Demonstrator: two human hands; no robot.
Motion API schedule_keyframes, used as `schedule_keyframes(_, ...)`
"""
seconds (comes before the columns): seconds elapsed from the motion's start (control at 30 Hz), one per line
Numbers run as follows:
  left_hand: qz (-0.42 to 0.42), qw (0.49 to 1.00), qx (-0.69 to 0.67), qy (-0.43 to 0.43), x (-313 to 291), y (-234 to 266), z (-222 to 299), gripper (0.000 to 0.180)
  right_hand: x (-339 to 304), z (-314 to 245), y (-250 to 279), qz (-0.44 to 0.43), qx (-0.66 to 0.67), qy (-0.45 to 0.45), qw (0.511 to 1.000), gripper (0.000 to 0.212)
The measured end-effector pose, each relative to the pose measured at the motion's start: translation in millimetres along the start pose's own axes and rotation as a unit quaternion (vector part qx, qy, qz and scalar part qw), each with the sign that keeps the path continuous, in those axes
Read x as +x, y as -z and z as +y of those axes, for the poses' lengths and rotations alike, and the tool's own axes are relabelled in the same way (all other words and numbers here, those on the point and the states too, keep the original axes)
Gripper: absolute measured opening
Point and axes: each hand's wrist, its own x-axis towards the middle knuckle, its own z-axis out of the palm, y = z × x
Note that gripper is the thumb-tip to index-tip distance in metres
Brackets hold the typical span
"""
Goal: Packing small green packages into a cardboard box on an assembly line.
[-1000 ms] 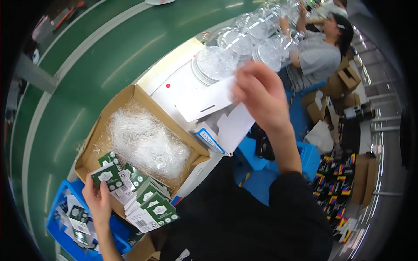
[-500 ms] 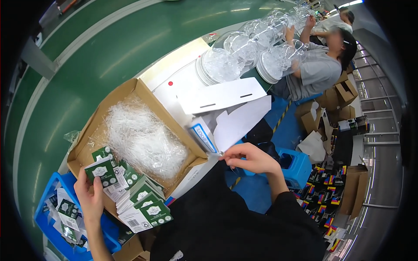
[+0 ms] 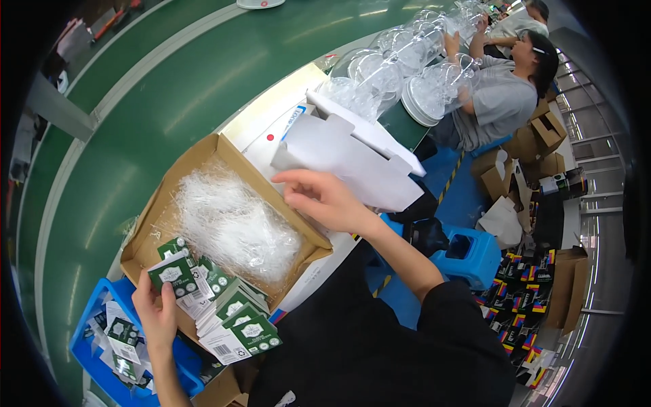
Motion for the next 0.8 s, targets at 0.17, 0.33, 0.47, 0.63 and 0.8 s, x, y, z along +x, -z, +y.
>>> schedule_keyframes(0.17, 0.012, 1.0, 0.008, -0.021, -3, 1, 1, 0.018, 18, 2, -13, -0.001, 0.001, 0.028, 1.0, 0.029)
schedule_keyframes(0.33, -0.008, 1.0, -0.004, -0.02, 2, 0, 10, 0.03, 16, -23, -34, 0.053, 0.014, 0.02, 0.998, 0.024)
schedule_keyframes(0.47, -0.016, 1.0, 0.012, 0.001, 1, 0, 14, 0.04, 45, -44, -61, 0.002, 0.023, 0.07, 0.997, 0.02)
schedule_keyframes(0.63, -0.027, 0.999, 0.044, 0.002, -2, 3, 11, 0.034, 125, -20, -84, -0.11, 0.123, 0.113, 0.98, 0.019)
schedule_keyframes(0.8, -0.02, 0.999, 0.039, -0.002, -1, -1, 17, 0.036, 163, -11, -64, -0.045, 0.181, 0.098, 0.978, 0.017)
